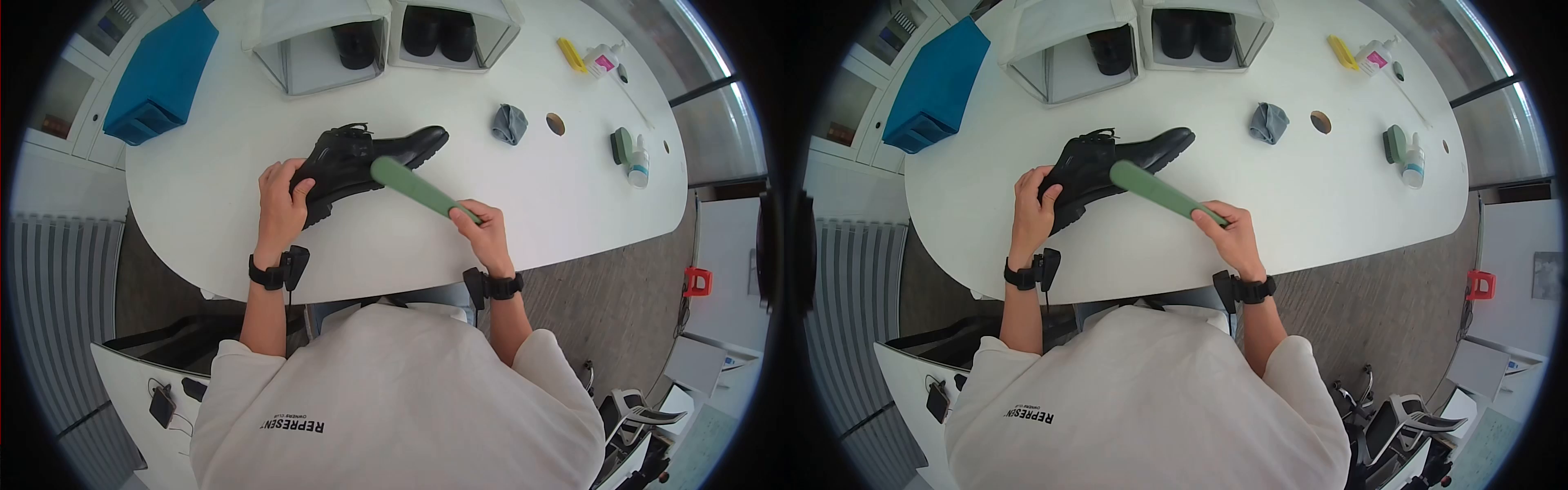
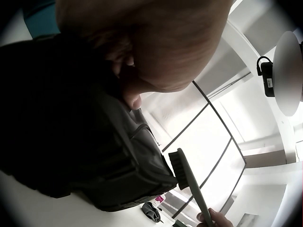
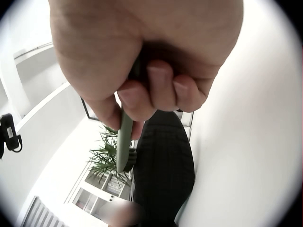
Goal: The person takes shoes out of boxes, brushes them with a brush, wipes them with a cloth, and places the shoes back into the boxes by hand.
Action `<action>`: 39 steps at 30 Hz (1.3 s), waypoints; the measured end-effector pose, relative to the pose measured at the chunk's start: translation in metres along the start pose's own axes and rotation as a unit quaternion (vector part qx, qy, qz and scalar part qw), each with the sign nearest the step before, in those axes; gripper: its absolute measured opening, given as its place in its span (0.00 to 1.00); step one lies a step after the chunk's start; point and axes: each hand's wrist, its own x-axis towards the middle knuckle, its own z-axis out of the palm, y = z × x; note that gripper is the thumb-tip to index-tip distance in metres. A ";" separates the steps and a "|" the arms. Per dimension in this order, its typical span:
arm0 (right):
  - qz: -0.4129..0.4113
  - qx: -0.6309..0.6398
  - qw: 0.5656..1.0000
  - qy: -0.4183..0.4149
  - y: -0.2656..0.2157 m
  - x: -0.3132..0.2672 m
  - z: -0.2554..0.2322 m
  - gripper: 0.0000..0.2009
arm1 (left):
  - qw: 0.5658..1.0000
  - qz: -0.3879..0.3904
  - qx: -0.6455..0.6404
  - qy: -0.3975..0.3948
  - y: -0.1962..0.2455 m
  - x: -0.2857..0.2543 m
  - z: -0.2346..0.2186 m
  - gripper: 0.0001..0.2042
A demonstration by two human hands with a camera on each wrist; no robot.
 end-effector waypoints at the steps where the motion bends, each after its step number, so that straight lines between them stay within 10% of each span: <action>1: -0.006 0.005 1.000 0.007 0.002 0.000 0.001 0.09 | 1.000 -0.007 -0.009 -0.001 0.000 0.000 -0.001 0.12; 17: 0.050 0.235 0.967 0.085 0.014 0.013 -0.013 0.15 | 0.999 0.009 0.022 -0.046 0.011 -0.014 -0.010 0.13; 29: 0.090 0.012 0.995 -0.042 -0.030 -0.019 -0.015 0.13 | 0.994 0.090 0.036 -0.055 0.048 -0.034 -0.015 0.08; 33: 0.062 0.088 0.984 0.145 -0.029 -0.014 -0.010 0.14 | 0.994 0.086 0.036 -0.058 0.052 -0.037 -0.014 0.08; 36: 0.088 0.046 0.995 -0.008 -0.027 -0.023 -0.016 0.14 | 0.992 0.093 0.046 -0.078 0.056 -0.034 -0.016 0.09; 39: 0.076 0.024 0.995 0.060 -0.026 -0.025 -0.012 0.15 | 0.986 0.121 0.049 -0.098 0.054 -0.024 -0.012 0.10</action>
